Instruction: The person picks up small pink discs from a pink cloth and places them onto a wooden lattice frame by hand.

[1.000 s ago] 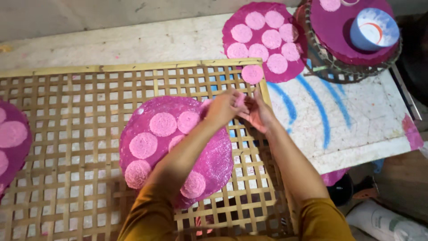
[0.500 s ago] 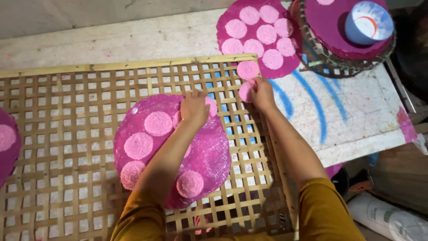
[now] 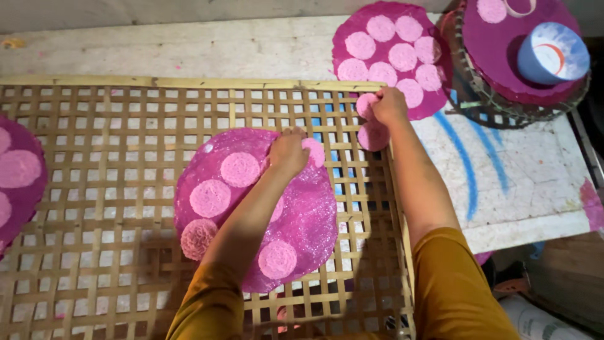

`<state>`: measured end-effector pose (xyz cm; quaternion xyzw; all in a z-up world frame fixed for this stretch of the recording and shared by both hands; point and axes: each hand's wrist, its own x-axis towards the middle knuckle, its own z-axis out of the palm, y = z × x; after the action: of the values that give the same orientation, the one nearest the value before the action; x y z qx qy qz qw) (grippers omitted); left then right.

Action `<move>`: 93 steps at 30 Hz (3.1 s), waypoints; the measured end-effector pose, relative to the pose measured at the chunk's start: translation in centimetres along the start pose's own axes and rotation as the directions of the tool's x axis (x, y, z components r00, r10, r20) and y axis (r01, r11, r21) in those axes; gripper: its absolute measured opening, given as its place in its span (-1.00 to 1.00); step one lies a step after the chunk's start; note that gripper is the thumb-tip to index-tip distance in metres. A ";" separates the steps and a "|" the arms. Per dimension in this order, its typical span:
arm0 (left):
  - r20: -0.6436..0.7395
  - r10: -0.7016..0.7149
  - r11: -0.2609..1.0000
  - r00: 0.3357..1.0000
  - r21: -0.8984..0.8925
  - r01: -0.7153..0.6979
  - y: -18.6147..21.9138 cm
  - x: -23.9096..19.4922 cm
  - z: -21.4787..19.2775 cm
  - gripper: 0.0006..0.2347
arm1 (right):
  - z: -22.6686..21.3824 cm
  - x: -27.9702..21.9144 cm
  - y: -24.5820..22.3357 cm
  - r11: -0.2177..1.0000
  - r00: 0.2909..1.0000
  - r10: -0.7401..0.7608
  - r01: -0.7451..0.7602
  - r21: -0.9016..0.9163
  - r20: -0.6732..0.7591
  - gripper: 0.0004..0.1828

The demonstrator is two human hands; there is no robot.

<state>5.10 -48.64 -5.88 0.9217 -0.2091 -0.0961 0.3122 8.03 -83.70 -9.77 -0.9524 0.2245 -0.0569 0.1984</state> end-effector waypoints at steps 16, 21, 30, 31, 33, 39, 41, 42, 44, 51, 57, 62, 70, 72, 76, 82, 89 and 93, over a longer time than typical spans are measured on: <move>0.038 0.097 0.995 0.995 -0.038 -0.096 1.0 -1.1 -1.8 -0.76 | -3.4 -10.2 -0.1 0.984 0.982 -0.173 0.170 -0.049 -0.071 -0.80; 0.019 0.097 0.964 0.995 -0.250 -0.089 0.9 -0.5 -1.0 -0.76 | -1.4 -9.3 1.5 0.946 0.990 -0.120 0.136 0.293 -0.073 -0.74; -0.016 0.025 0.918 1.000 -0.395 -0.029 4.6 -1.4 -1.1 -0.77 | -2.9 -13.5 -3.3 0.728 0.998 0.057 -0.022 0.685 -0.029 -0.66; 0.010 0.026 0.921 1.000 -0.390 -0.020 6.0 -2.4 -1.0 -0.77 | -2.7 -15.4 -4.5 0.104 0.864 0.107 -0.501 0.859 0.491 -0.51; 0.045 0.098 0.926 0.994 -0.371 -0.074 7.9 -4.8 -1.3 -0.72 | -2.4 -19.6 -5.3 -0.166 0.797 0.065 -0.585 0.794 0.601 -0.40; -0.059 0.112 0.993 0.992 -0.039 -0.114 4.5 -9.0 -5.4 -0.66 | -1.6 -19.8 -1.9 0.130 0.944 0.125 -0.322 0.938 0.306 -0.59; -0.078 -0.085 0.996 0.993 0.018 0.086 1.4 -9.2 -6.7 -0.60 | -1.4 -19.6 -0.2 0.487 0.986 0.128 -0.154 0.860 0.104 -0.63; -0.130 -0.144 0.989 0.981 0.027 0.149 0.2 -9.0 -6.9 -0.51 | -1.5 -19.5 0.3 0.643 0.995 0.099 -0.065 0.763 0.001 -0.65; -0.058 -0.058 0.985 0.997 0.161 0.067 -2.0 -9.0 -6.9 -0.58 | -1.8 -19.8 0.6 0.845 0.988 0.065 0.020 0.534 -0.140 -0.64; -0.010 0.101 0.925 0.995 0.369 -0.090 -4.0 -6.0 -5.9 -0.59 | -4.0 -21.4 -2.7 0.948 0.898 -0.130 0.236 0.213 -0.420 -0.62; 0.272 -0.185 0.979 0.944 0.131 0.154 1.7 -8.2 -8.3 -0.74 | -5.7 -25.7 -8.3 0.907 0.904 0.038 0.148 0.395 -0.425 -0.74; 0.300 0.083 0.971 0.950 -0.240 -0.009 7.9 -13.0 -6.8 -0.66 | -3.8 -31.2 -11.3 -0.324 0.793 0.073 -0.554 0.767 0.604 -0.55; 0.148 0.049 0.968 0.988 0.238 -0.084 -2.3 -15.1 -9.3 -0.67 | -2.3 -28.7 -1.1 0.531 0.974 0.224 -0.102 0.841 -0.023 -0.65; 0.175 0.008 0.952 0.984 0.301 -0.061 -3.6 -15.0 -9.4 -0.63 | -2.4 -28.5 0.2 0.764 0.968 0.219 -0.093 0.638 -0.122 -0.64; 0.285 -0.031 0.945 0.958 0.320 -0.064 -3.8 -15.0 -10.5 -0.67 | -4.0 -28.9 -1.2 0.940 0.944 0.105 0.009 0.342 -0.314 -0.67; 0.353 -0.185 0.971 0.917 -0.077 0.225 0.7 -16.9 -11.5 -0.81 | -7.8 -33.2 -9.6 0.974 0.768 -0.218 0.209 -0.086 -0.602 -0.72; 0.396 0.064 0.911 0.916 -0.398 0.108 6.8 -19.1 -7.1 -0.71 | -5.5 -39.1 -14.0 -0.305 0.747 0.215 -0.560 0.770 0.629 -0.56; -0.097 -0.258 0.953 0.961 -0.192 0.236 -1.9 -15.7 -9.3 -0.61 | -5.1 -37.8 -6.7 0.091 0.817 0.382 -0.499 0.862 0.432 -0.54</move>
<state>-5.48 -35.32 1.00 0.9131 -0.0634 -0.0970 0.3910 -24.03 -62.94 -3.10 -0.5176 0.4061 -0.0725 0.7496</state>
